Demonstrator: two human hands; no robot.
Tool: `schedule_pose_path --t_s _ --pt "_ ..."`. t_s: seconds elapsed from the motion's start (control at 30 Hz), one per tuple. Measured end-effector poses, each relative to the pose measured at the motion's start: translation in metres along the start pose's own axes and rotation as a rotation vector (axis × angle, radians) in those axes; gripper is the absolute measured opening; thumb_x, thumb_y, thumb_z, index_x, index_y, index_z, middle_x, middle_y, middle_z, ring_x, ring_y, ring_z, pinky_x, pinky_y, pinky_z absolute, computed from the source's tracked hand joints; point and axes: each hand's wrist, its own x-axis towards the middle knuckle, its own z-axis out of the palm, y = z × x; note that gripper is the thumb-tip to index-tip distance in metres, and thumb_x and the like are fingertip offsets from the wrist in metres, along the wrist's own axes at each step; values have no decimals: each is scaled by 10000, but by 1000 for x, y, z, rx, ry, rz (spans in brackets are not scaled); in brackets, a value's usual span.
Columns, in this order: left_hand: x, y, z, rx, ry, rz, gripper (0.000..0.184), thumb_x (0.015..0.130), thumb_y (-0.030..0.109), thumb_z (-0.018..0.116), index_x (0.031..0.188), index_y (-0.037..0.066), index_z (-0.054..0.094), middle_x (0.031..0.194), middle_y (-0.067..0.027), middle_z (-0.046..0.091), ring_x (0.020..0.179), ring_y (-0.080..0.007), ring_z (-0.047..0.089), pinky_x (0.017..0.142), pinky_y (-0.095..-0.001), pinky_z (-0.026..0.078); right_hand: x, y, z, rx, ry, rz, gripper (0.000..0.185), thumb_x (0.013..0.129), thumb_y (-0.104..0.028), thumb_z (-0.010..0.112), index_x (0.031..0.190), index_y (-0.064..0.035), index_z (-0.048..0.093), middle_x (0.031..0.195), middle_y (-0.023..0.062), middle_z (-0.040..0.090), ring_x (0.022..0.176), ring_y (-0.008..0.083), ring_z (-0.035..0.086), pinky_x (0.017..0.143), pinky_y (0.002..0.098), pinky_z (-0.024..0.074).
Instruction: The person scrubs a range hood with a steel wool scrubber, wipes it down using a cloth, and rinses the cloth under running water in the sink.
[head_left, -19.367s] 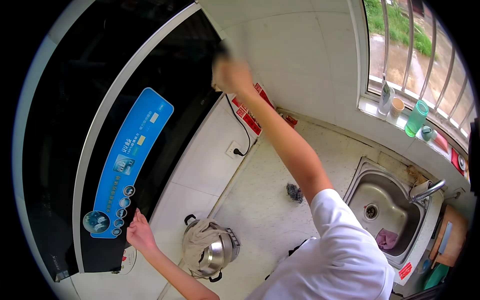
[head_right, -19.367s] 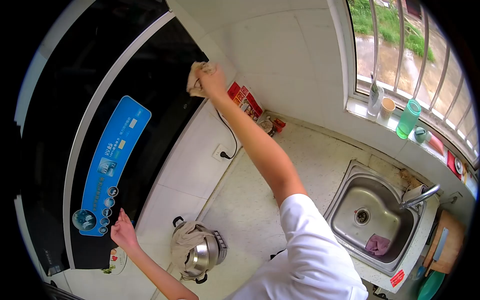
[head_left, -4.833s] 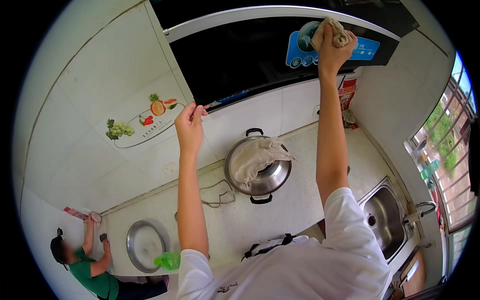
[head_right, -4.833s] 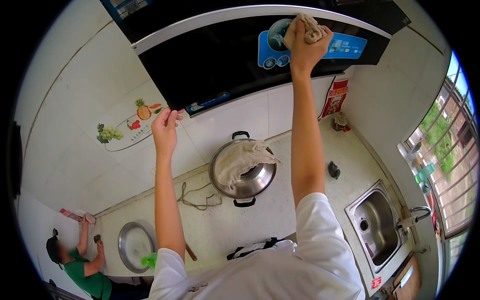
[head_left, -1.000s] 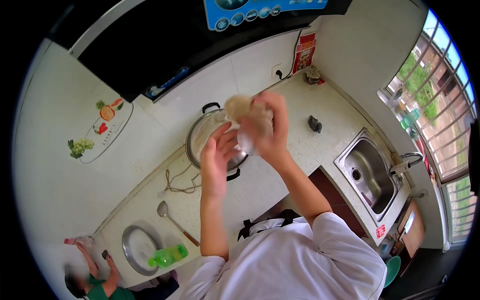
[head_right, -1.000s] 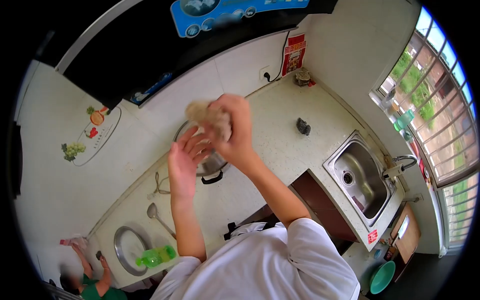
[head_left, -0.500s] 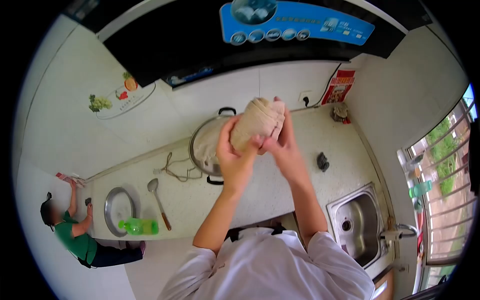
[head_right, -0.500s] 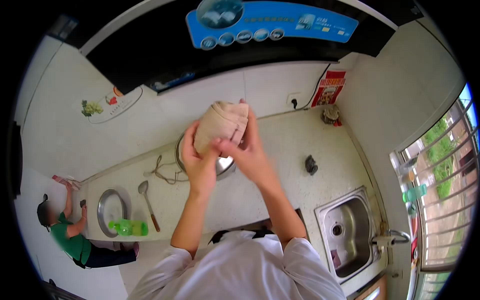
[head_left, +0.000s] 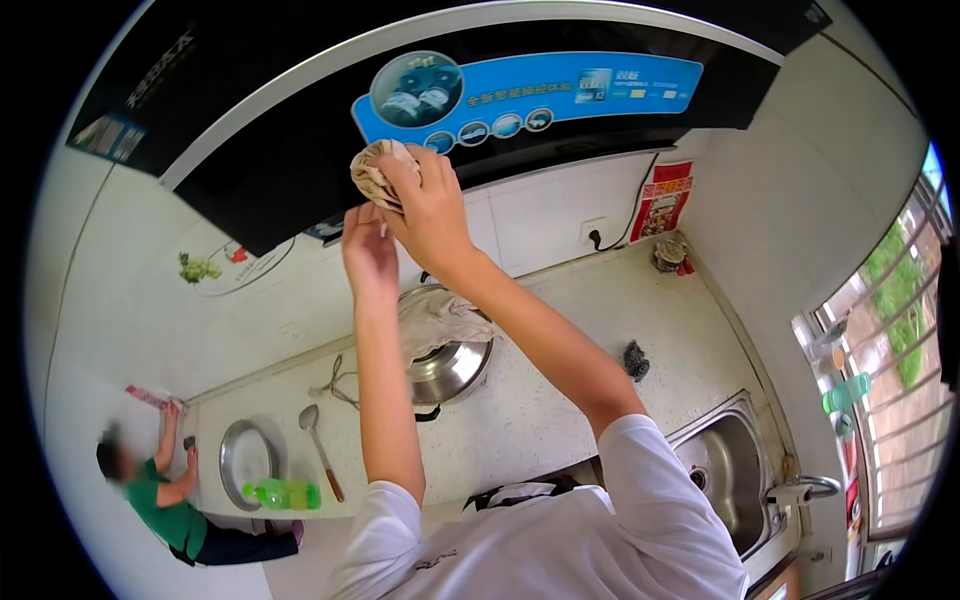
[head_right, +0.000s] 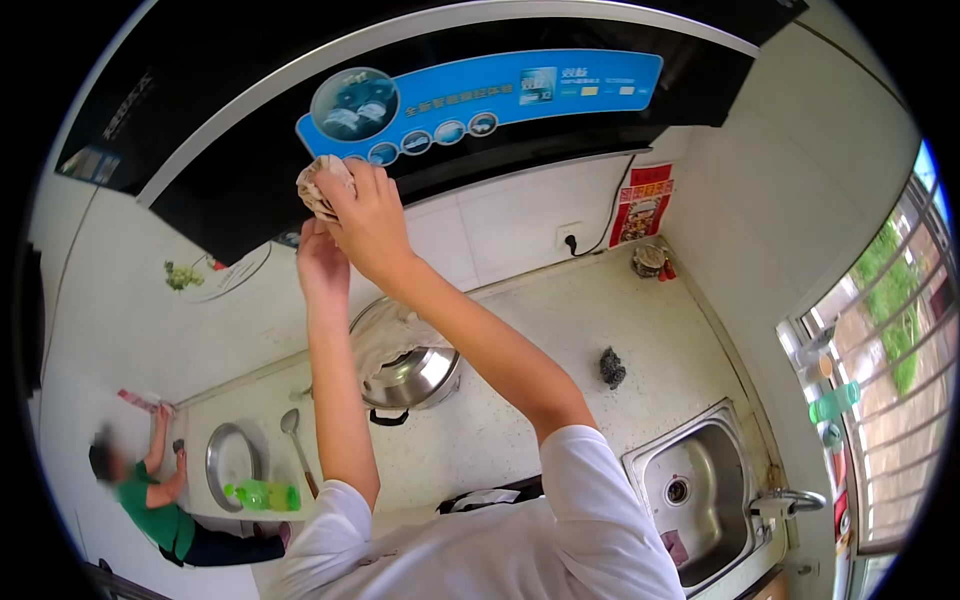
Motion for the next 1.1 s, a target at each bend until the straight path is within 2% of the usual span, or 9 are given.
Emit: schedule_pose_path --t_s 0.2,0.37,0.47,0.5,0.6,0.77,0.83,0.93,1.1 --pt "-1 2 17 -102 31 56 570 692 -62 363 1262 -70 384 1350 -183 392 1299 -279 324 1122 -383 218 -4 67 -20 -203 129 -31 558 605 -43 710 1133 -108 541 1061 152 522 945 329 499 767 415 423" --pt "4 0 13 -114 60 86 524 688 -71 343 1207 -84 410 1312 -193 431 1256 -276 384 1114 -386 245 -7 127 -74 -263 249 -17 531 623 -16 725 1116 -43 530 1066 164 525 952 350 509 821 414 450" --pt "4 4 20 -111 102 69 516 689 -74 335 1200 -97 406 1318 -203 419 1259 -292 371 1124 -391 231 -6 167 -118 -332 321 20 386 764 -64 679 1102 -15 499 1079 172 493 977 309 501 853 389 418" --pt "4 4 20 -107 111 70 509 690 -73 336 1193 -98 408 1309 -203 424 1260 -297 367 1127 -392 226 -5 173 -132 -255 385 200 383 789 -101 660 1102 6 467 1047 173 483 975 322 493 853 387 409" --pt "6 4 16 -81 103 64 489 693 -71 342 1176 -98 415 1285 -199 438 1259 -301 364 1129 -396 223 -4 229 -184 -437 513 303 433 824 -148 639 1151 45 432 1085 173 495 1009 301 499 878 385 400" --pt "3 3 16 -89 126 77 454 693 -65 353 1140 -87 430 1239 -189 469 1245 -299 382 1121 -397 238 26 156 -160 -63 634 316 427 824 -169 659 1147 16 450 1082 128 519 1000 243 518 882 369 404" --pt "2 4 14 -96 134 59 533 684 -62 393 1217 -81 407 1262 -179 459 1231 -302 399 1100 -398 284 27 109 -111 115 511 193 428 775 -145 699 1125 -37 479 1057 107 530 1006 221 514 879 357 402" --pt "6 0 6 -73 157 73 464 717 -45 372 1178 -63 427 1202 -155 504 1157 -283 469 1080 -379 306 30 43 -34 107 186 -141 433 583 -63 732 991 -93 593 1026 110 564 897 329 563 766 417 480" --pt "-1 8 33 -119 247 30 567 665 -74 368 1230 -45 412 1194 -142 513 1157 -270 471 1077 -362 311 47 14 5 121 26 -133 352 649 -72 654 985 -162 593 955 97 544 820 276 544 620 366 491"
